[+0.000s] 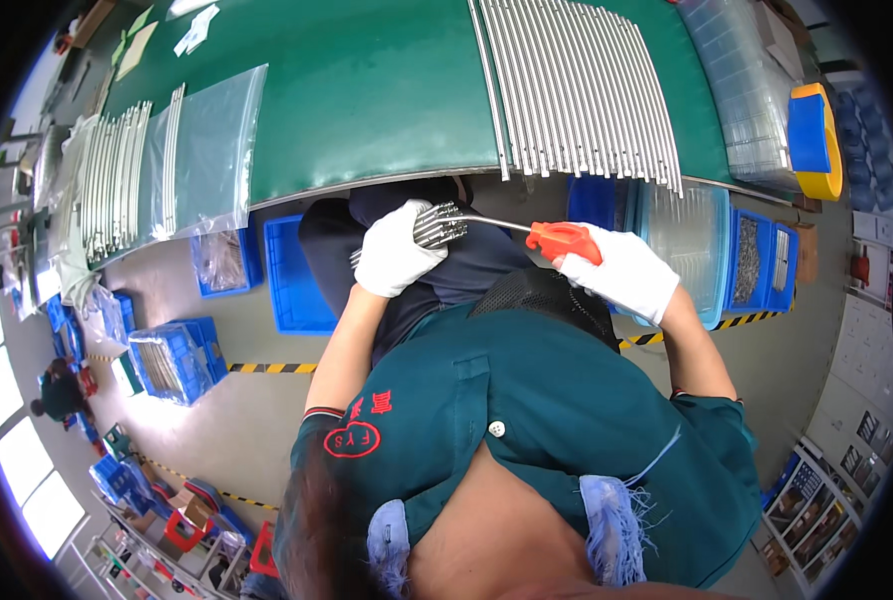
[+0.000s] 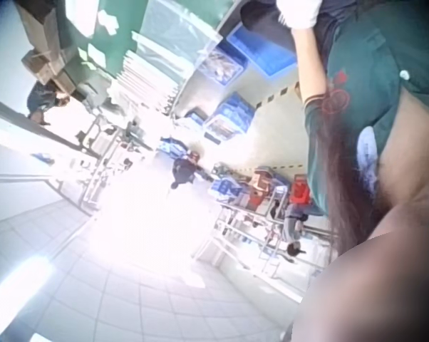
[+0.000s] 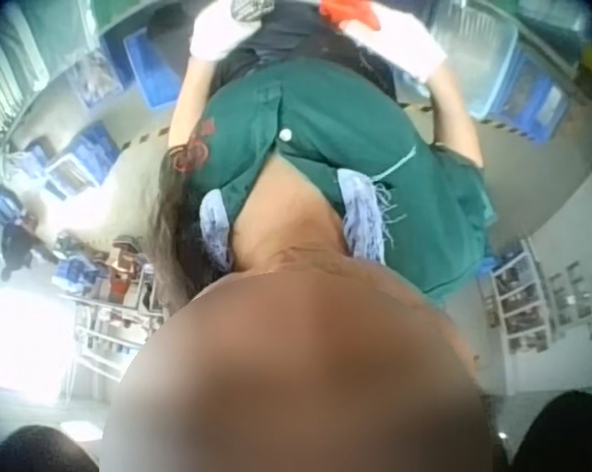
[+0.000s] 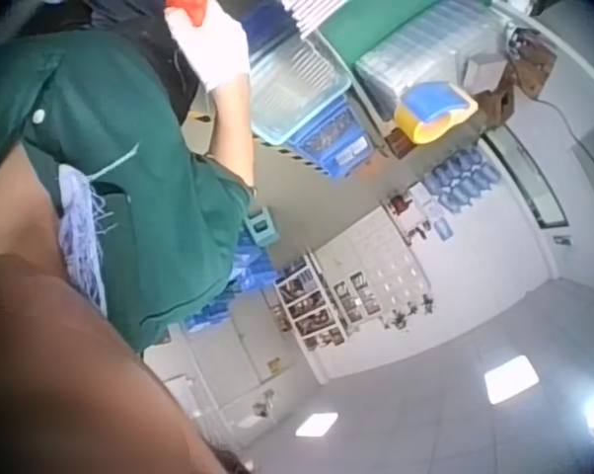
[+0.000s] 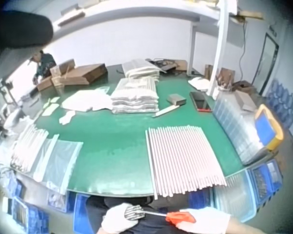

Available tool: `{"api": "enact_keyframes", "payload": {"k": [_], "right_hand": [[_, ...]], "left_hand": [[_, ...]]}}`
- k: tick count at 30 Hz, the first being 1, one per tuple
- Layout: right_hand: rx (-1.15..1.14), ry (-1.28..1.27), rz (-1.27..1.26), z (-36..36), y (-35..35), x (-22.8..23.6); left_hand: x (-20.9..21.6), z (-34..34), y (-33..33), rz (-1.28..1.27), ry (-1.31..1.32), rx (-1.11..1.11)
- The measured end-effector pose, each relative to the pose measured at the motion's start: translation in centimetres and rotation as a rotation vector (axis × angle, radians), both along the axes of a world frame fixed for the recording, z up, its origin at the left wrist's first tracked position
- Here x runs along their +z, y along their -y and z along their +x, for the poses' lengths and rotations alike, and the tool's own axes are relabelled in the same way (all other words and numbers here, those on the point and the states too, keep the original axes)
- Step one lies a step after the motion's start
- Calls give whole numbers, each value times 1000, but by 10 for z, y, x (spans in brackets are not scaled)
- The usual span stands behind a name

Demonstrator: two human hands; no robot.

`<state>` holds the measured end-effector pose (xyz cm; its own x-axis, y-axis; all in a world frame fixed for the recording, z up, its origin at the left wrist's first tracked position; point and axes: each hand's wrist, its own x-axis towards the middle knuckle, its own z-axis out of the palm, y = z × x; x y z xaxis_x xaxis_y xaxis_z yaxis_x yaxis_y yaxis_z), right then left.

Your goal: Organize thin metal rods, clean them using an air gun, and package them into plastic bags.

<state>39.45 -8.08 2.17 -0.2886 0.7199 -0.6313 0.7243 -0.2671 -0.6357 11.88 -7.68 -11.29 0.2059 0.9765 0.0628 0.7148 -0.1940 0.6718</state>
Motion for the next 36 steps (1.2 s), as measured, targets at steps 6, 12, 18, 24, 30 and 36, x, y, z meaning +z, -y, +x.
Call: {"api": "enact_keyframes", "payload": {"k": [6,12,18,24,30,36], "right_hand": [[-17,-5,-10,3,-2,-2],[-18,10,76,4,-1,-11],[24,84,126,4,-5,-11],[20,108,133,2,-4,-8],[-16,29,18,5,-3,-8],[-4,49,-72,1,-3,3]], "left_hand": [[1,0,0,6,-7,7],[0,1,-1,26,-10,0],[0,0,-1,32,13,-7],[1,-1,0,5,-2,-12],[0,-1,-1,27,5,-14],[3,-3,-2,-21,-10,-34]]}}
